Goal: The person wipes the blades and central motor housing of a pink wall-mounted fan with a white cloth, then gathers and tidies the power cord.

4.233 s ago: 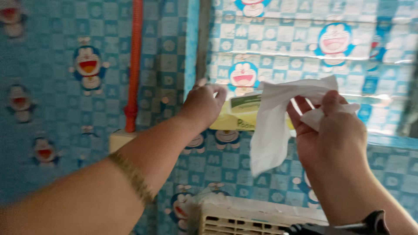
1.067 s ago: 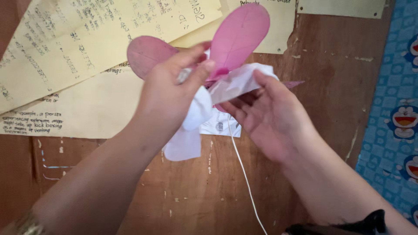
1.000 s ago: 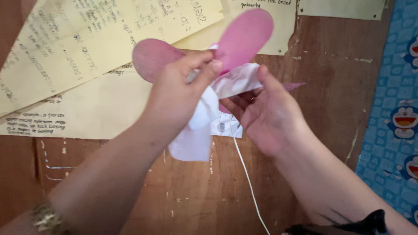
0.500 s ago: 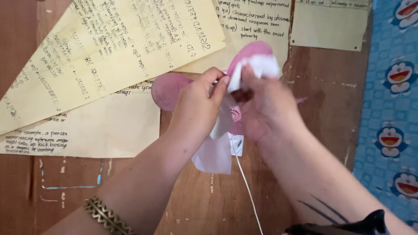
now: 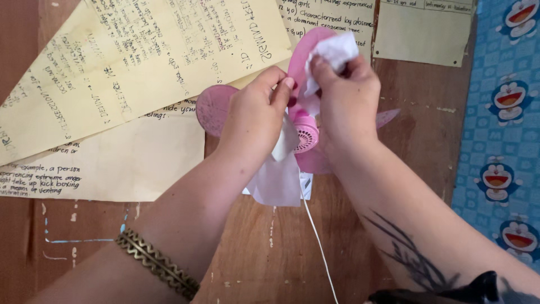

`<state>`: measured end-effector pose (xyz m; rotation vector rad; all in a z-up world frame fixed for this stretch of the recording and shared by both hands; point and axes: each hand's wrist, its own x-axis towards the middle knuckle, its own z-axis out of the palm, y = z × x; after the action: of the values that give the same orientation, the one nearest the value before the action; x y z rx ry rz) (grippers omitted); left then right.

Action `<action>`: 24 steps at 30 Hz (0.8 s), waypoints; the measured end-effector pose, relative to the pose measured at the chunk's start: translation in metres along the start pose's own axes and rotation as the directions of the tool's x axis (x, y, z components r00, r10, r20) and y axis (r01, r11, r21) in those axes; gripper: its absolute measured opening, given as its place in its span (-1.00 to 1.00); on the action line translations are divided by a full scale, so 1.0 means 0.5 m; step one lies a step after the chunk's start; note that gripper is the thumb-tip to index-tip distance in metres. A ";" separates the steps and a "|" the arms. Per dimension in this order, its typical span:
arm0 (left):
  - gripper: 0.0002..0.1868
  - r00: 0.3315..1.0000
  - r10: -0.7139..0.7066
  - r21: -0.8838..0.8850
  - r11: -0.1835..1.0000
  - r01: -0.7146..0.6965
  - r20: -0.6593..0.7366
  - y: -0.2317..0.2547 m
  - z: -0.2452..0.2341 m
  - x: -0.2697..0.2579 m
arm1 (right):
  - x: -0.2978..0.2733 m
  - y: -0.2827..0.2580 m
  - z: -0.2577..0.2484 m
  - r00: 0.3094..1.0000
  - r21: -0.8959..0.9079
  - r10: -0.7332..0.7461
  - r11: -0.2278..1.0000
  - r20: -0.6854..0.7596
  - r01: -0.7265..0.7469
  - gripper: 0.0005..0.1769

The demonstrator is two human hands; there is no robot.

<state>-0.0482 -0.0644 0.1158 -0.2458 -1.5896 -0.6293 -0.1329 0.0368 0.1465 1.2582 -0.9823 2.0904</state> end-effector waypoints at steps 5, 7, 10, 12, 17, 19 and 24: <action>-0.75 0.997 -0.074 0.051 0.996 0.073 0.026 0.002 0.001 0.005 | -0.066 0.037 -0.006 0.962 -0.207 -0.263 0.940 0.068 0.271 -0.87; -0.73 0.997 0.051 -0.028 0.998 -0.052 -0.056 0.002 -0.003 0.004 | -0.093 0.065 -0.012 0.977 -0.383 -0.140 0.904 0.159 0.192 -0.71; -0.68 0.997 -0.075 0.027 0.997 0.074 0.017 0.003 -0.007 -0.001 | -0.063 0.070 -0.011 0.966 -0.305 -0.222 0.918 0.135 0.253 -0.74; -0.68 1.000 -0.018 0.049 0.999 0.019 -0.008 0.000 -0.005 0.000 | -0.025 0.042 -0.018 0.926 -0.297 -0.361 0.877 0.112 0.378 -0.83; -0.66 0.997 0.067 0.003 0.998 -0.067 -0.037 0.003 0.003 0.002 | -0.014 0.015 -0.015 0.889 -0.304 -0.450 0.838 0.085 0.453 -0.80; -0.65 0.999 -0.050 0.065 0.997 0.051 -0.006 0.008 0.006 0.003 | -0.052 0.038 -0.014 0.892 -0.330 -0.442 0.832 0.090 0.446 -0.85; -0.67 0.998 0.063 -0.060 0.996 -0.063 -0.007 -0.002 0.006 0.002 | -0.051 0.050 -0.012 0.978 -0.217 -0.191 0.954 0.089 0.206 -0.76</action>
<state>-0.0513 -0.0638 0.1165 -0.3377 -1.5539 -0.6290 -0.1426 0.0250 0.1138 1.2596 -1.0429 1.7409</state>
